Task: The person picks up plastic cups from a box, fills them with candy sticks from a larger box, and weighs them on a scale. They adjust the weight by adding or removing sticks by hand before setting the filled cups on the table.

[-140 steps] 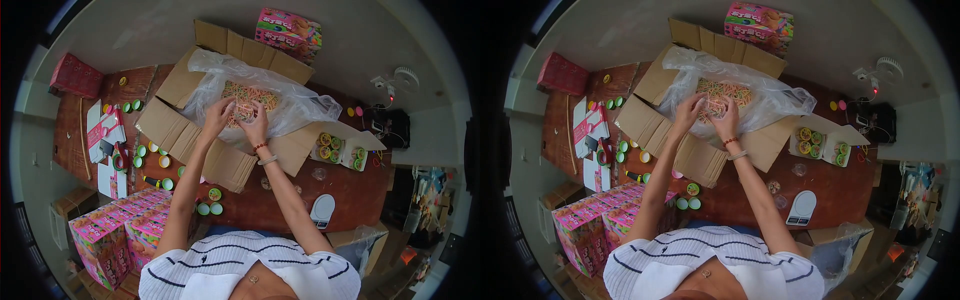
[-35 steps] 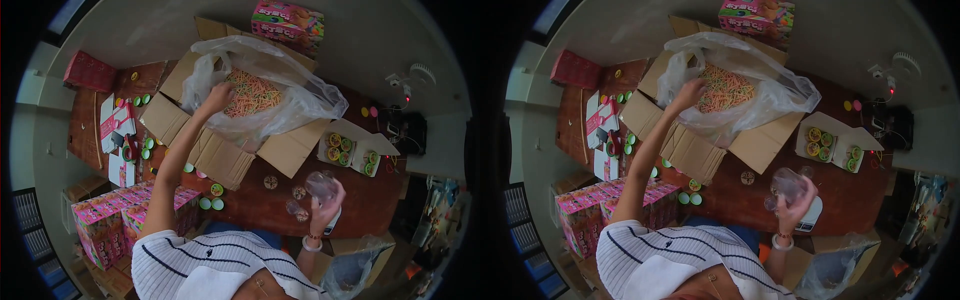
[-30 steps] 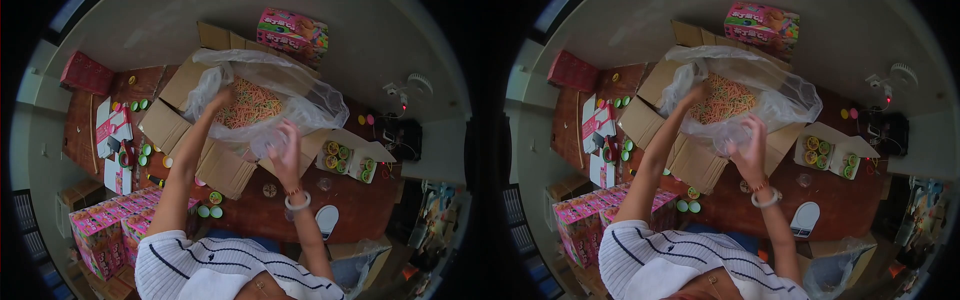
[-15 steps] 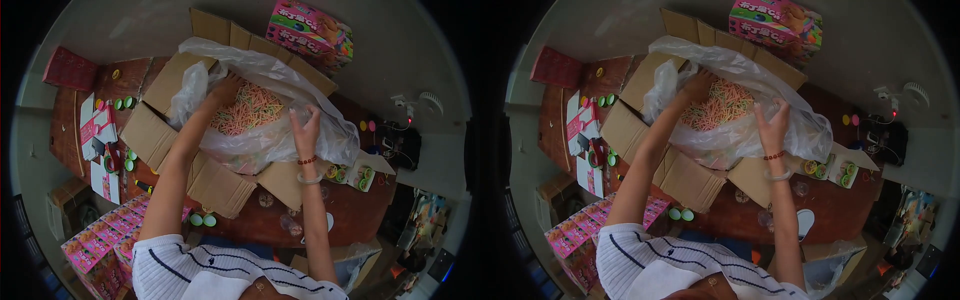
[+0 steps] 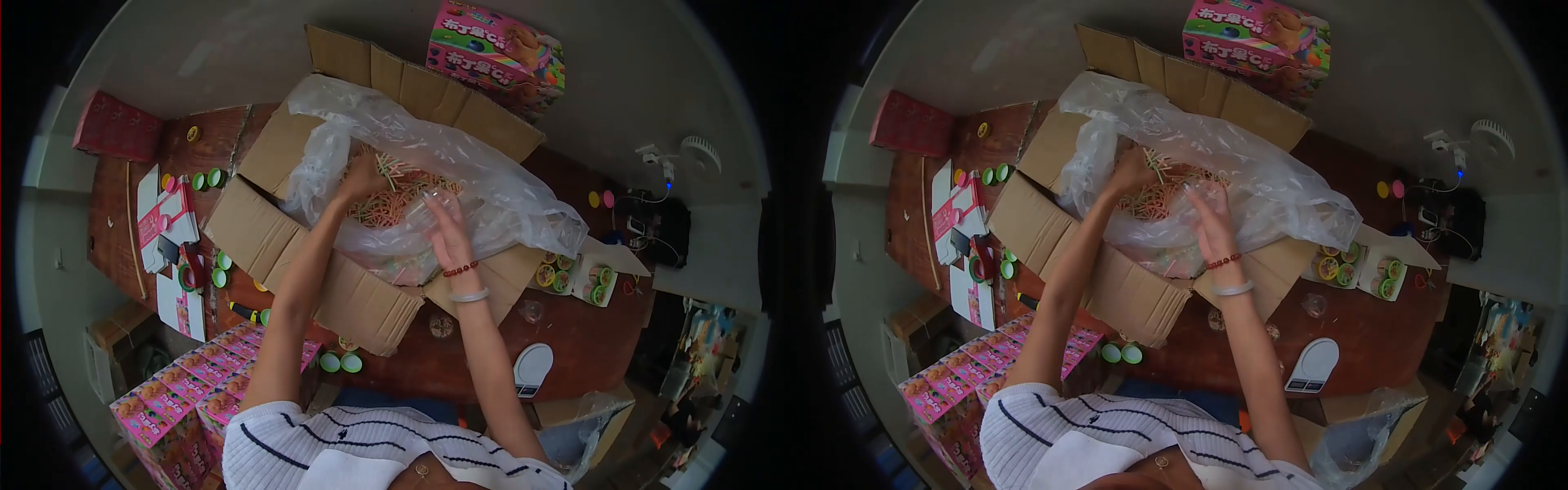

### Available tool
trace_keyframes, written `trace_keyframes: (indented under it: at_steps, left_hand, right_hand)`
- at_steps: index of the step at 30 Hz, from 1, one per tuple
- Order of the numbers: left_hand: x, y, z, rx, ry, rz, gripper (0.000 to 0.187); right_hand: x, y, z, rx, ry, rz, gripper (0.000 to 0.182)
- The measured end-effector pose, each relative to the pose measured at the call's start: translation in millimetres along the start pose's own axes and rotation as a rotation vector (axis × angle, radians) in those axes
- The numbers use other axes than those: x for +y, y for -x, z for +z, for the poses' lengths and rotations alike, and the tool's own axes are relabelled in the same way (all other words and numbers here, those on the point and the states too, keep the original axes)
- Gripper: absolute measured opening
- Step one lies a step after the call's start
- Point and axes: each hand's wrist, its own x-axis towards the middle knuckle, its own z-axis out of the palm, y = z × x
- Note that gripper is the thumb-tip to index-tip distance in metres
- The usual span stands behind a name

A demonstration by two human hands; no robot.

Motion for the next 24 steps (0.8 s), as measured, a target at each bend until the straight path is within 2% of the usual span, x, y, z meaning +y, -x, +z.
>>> trace_keyframes:
  at_steps: [1, 2, 4, 5, 6, 8, 9, 10, 11, 12, 14, 16, 18, 20, 22, 23, 24]
  left_hand:
    - [8.0, 5.7, -3.0, -0.112, 0.35, -0.13, 0.042]
    - [17.5, 12.4, -4.1, -0.112, 0.344, -0.122, 0.042]
    - [23.2, 27.4, -0.6, 0.005, 0.71, -0.212, 0.036]
    - [16.8, 35.8, 5.9, 0.007, 0.886, -0.292, 0.043]
    - [10.8, 39.1, 7.5, 0.008, 0.877, -0.288, 0.043]
    - [1.2, 40.5, 13.4, 0.01, 1.027, -0.447, 0.043]
    - [8.0, 37.9, 9.6, 0.024, 1.227, -0.445, 0.041]
    - [14.6, 37.8, 6.8, 0.02, 1.226, -0.442, 0.041]
    - [21.9, 40.0, 6.3, 0.156, 1.277, -0.37, 0.041]
    - [40.3, 42.3, -0.9, 0.293, 1.323, -0.296, 0.041]
    - [56.6, 41.9, -4.9, 0.355, 1.216, -0.239, 0.038]
    - [58.4, 45.8, -2.5, 0.416, 1.107, -0.185, 0.035]
    - [54.7, 50.6, 3.6, 0.26, 0.813, -0.235, 0.032]
    - [47.2, 53.1, 14.9, 0.225, 0.851, -0.215, 0.032]
    - [50.4, 57.0, 16.0, 0.142, 0.797, -0.096, 0.038]
    - [50.6, 55.6, 15.5, 0.184, 0.68, 0.021, 0.044]
    - [57.9, 56.1, 10.6, 0.181, 0.68, 0.02, 0.044]
  right_hand:
    - [3.3, -5.7, 1.1, -0.055, -0.131, 0.101, 0.042]
    - [6.8, -10.5, 2.1, -0.114, -0.259, 0.202, 0.041]
    - [17.0, -18.3, 3.0, -0.125, -0.239, 0.16, 0.041]
    - [23.8, -22.0, 4.3, -0.131, -0.217, 0.125, 0.041]
    - [34.0, -26.6, 4.8, -0.137, -0.223, 0.121, 0.041]
    - [48.0, -33.8, 5.7, -0.055, 0.293, -0.261, 0.047]
    - [46.2, -34.9, 8.4, -0.056, 0.291, -0.269, 0.047]
    - [46.2, -34.1, 9.9, -0.028, 0.479, -0.431, 0.054]
    - [47.3, -32.3, 10.9, 0.002, 0.667, -0.589, 0.06]
    - [48.0, -31.2, 12.5, 0.005, 0.666, -0.588, 0.06]
    - [46.1, -33.1, 19.6, 0.067, 0.787, -0.668, 0.069]
    - [45.6, -34.0, 25.4, 0.056, 0.753, -0.665, 0.069]
    - [46.2, -32.5, 32.2, 0.044, 0.72, -0.66, 0.069]
    - [46.3, -29.6, 39.4, 0.07, 0.635, -0.688, 0.065]
    - [49.0, -34.1, 36.5, 0.023, 0.607, -0.666, 0.067]
    - [51.2, -35.9, 34.9, -0.021, 0.578, -0.643, 0.068]
    - [51.2, -35.7, 34.9, -0.019, 0.577, -0.641, 0.068]
